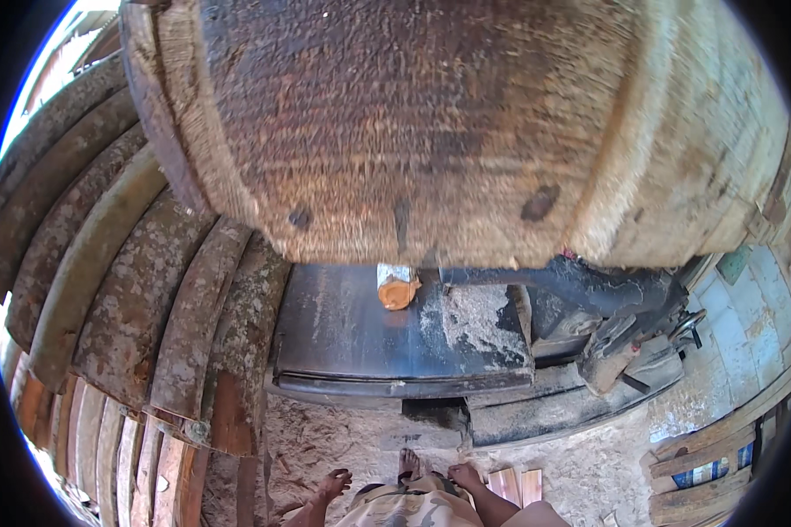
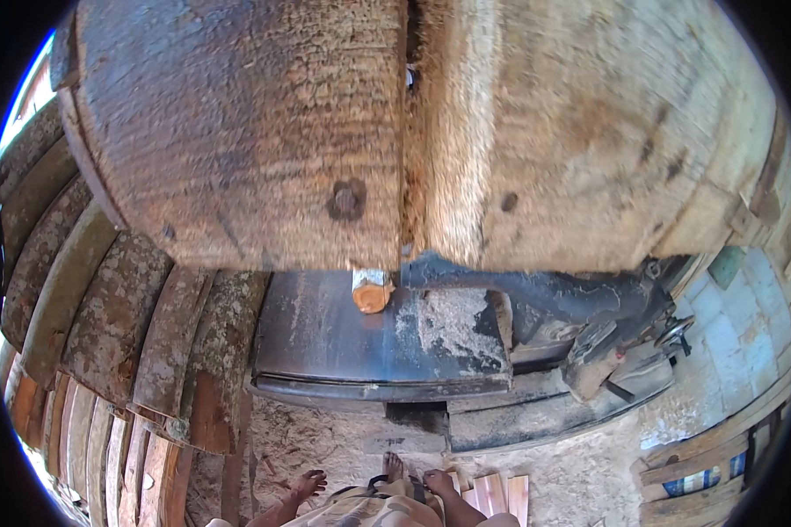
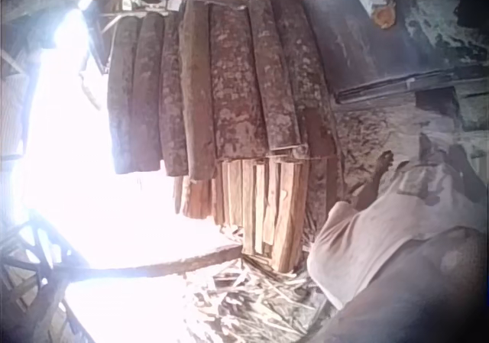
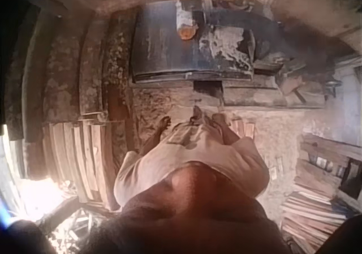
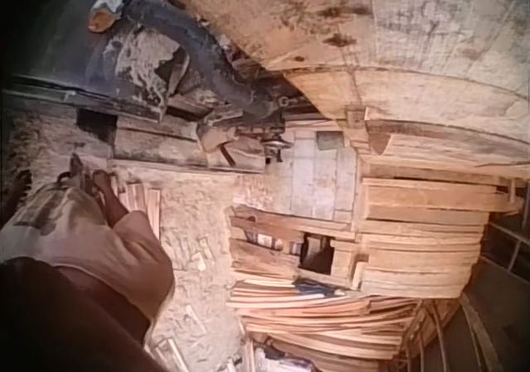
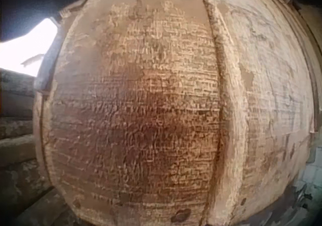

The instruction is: The person operates a saw to cut logs into boards. They place logs on the machine, guide them through the blade, and move the resulting boards to a stack.

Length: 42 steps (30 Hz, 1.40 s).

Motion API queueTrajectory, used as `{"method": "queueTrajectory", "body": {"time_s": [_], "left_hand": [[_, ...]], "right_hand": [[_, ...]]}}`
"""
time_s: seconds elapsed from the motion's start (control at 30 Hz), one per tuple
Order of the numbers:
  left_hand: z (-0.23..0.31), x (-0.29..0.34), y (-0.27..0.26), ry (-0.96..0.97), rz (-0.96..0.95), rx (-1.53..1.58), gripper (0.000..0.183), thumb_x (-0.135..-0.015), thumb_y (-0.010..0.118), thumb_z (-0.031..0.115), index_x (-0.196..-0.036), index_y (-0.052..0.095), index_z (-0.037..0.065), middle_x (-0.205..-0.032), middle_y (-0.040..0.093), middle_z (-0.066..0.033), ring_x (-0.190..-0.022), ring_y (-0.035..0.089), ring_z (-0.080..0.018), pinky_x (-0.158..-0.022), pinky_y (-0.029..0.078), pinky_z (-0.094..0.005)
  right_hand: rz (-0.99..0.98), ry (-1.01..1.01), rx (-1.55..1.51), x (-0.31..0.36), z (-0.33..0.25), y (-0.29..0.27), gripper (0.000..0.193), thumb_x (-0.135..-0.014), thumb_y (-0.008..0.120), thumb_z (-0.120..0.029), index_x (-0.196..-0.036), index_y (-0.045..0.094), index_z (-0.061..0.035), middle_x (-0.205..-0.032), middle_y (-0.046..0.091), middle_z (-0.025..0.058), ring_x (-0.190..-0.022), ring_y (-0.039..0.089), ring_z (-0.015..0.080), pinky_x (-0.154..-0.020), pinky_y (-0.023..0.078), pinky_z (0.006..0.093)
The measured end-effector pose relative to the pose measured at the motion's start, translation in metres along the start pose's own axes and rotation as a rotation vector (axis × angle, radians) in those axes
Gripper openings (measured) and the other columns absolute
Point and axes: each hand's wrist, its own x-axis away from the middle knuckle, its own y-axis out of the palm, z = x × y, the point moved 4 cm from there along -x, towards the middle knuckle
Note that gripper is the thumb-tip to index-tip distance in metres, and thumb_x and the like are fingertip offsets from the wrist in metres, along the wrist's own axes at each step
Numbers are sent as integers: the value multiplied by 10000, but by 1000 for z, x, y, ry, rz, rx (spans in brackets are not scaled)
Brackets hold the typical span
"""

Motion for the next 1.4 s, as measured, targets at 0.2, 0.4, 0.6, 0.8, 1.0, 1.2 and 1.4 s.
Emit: {"method": "queueTrajectory", "body": {"time_s": [0.2, 0.4, 0.6, 0.8, 1.0, 1.2, 1.4], "left_hand": [[79, -17, 47, 172, -183, -58, 634, -811, 606, 436, -1254, 469, 4, -1039, 623, -131, -907, 594, -214, -824, 454, -318], [207, -11, 47, 344, -39, -195, 801, -813, 505, 577, -1346, 337, 3, -1182, 550, -152, -1084, 512, -245, -929, 372, -366], [305, -47, 49, 771, 65, -555, 479, -890, 451, 410, -1122, 572, 8, -908, 629, -160, -842, 600, -269, -828, 456, -415], [263, -77, 59, 541, -353, 352, 385, -935, 424, 332, -1185, 526, 58, -1087, 601, -55, -1015, 548, -148, -925, 417, -321], [250, 48, 105, 404, -430, 454, 569, -888, 547, 308, -1331, 334, 21, -1266, 477, -98, -1151, 465, -204, -955, 395, -342], [182, 74, 103, 317, -450, 527, 549, -851, 601, 237, -1289, 391, -18, -1213, 522, -118, -1090, 508, -215, -940, 398, -340], [114, 121, 100, 321, -432, 584, 548, -836, 586, 158, -1297, 350, -22, -1191, 517, -129, -1061, 517, -215, -907, 421, -343]], "right_hand": [[-67, -16, -99, -46, -64, -29, 256, -872, 534, -260, -1072, 606, -119, -915, 661, 44, -709, 645, 155, -592, 516, 301], [-85, -201, -304, -46, -214, -99, 250, -862, 542, -248, -951, 618, -27, -735, 653, 56, -552, 597, 121, -497, 492, 249], [254, -469, -550, -87, -290, -147, 405, -847, 532, -343, -1086, 536, -16, -979, 609, 119, -783, 592, 201, -637, 498, 341], [-40, -207, -563, -25, -329, -75, 693, -792, 486, -584, -1229, 460, -48, -1149, 542, 147, -987, 540, 271, -793, 466, 433], [-479, -18, -1055, -10, -259, -15, 740, -801, 467, -657, -1264, 469, -79, -1162, 573, 124, -980, 593, 280, -848, 493, 461], [-578, -111, -1208, 50, -224, 27, 666, -845, 448, -600, -1228, 498, -57, -1115, 600, 116, -934, 616, 244, -830, 510, 436], [-427, 13, -1128, 132, -186, 50, 648, -799, 499, -635, -1135, 565, -85, -981, 641, 94, -801, 633, 218, -725, 535, 388]]}}
